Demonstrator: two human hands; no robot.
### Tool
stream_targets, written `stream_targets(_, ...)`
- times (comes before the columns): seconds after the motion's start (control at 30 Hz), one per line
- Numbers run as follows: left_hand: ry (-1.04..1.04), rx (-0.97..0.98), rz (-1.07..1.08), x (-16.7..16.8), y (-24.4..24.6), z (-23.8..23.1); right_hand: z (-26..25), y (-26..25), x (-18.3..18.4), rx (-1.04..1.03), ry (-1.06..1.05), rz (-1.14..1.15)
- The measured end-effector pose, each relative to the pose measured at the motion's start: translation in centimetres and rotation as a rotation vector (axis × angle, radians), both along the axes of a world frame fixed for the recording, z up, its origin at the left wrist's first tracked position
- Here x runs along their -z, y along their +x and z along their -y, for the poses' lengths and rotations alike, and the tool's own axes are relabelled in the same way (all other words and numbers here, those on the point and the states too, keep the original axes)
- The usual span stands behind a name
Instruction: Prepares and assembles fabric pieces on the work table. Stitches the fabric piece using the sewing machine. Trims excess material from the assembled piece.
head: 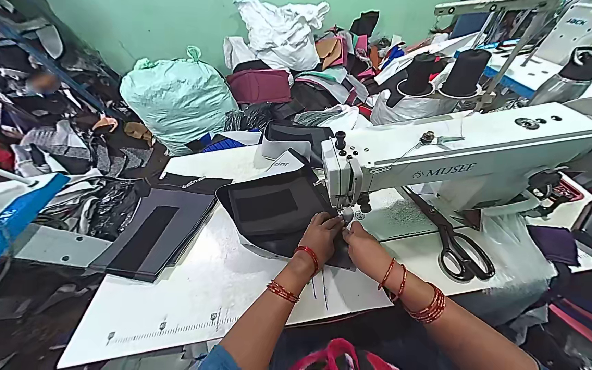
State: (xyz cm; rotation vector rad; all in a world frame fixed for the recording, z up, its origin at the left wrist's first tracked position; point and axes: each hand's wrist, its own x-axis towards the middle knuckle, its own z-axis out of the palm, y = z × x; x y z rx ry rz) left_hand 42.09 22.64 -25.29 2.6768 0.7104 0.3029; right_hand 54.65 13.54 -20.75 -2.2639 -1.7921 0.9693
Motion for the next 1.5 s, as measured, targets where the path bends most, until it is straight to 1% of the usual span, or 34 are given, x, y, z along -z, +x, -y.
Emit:
stream_targets(0.27, 0.04, -0.031, 0.043, 0.2, 0.5, -0.1, -0.5, 0.3, 0.3, 0.035, 0.023, -0.01)
stream_targets(0.47, -0.016, -0.027, 0.06, 0.1, 0.3, -0.2, -0.4, 0.4, 0.2, 0.034, 0.042, -0.015)
stream_targets(0.83, -0.129, -0.065, -0.01, -0.9, 1.2, -1.0, -2.0, 1.4, -0.2, 0.023, -0.01, -0.008)
stream_targets(1.0, -0.135, -0.035, -0.02, -1.1, 1.1, -1.6, -1.9, 1.9, 0.0, 0.045, 0.062, -0.064)
stream_targets(1.1, -0.199, -0.052, -0.065, -1.6, 0.9, -1.5, -1.2, 2.4, 0.5, 0.101, 0.146, -0.151)
stream_targets(1.2, -0.274, -0.136, -0.116, -3.1, 0.5, 0.1, -0.2, 3.3, 1.4, 0.188, 0.208, -0.272)
stream_targets(1.3, -0.275, -0.194, -0.204, -4.5, -0.8, 2.8, 0.6, 3.6, 2.4, 0.252, 0.243, -0.379)
stream_targets(1.4, -0.297, -0.197, -0.385, -5.5, -1.2, 4.5, 0.9, 3.8, 2.7, 0.261, 0.245, -0.431)
stream_targets(1.5, -0.243, -0.217, -0.431, -5.0, -0.9, 5.1, 1.0, 3.9, 2.8, 0.253, 0.241, -0.466)
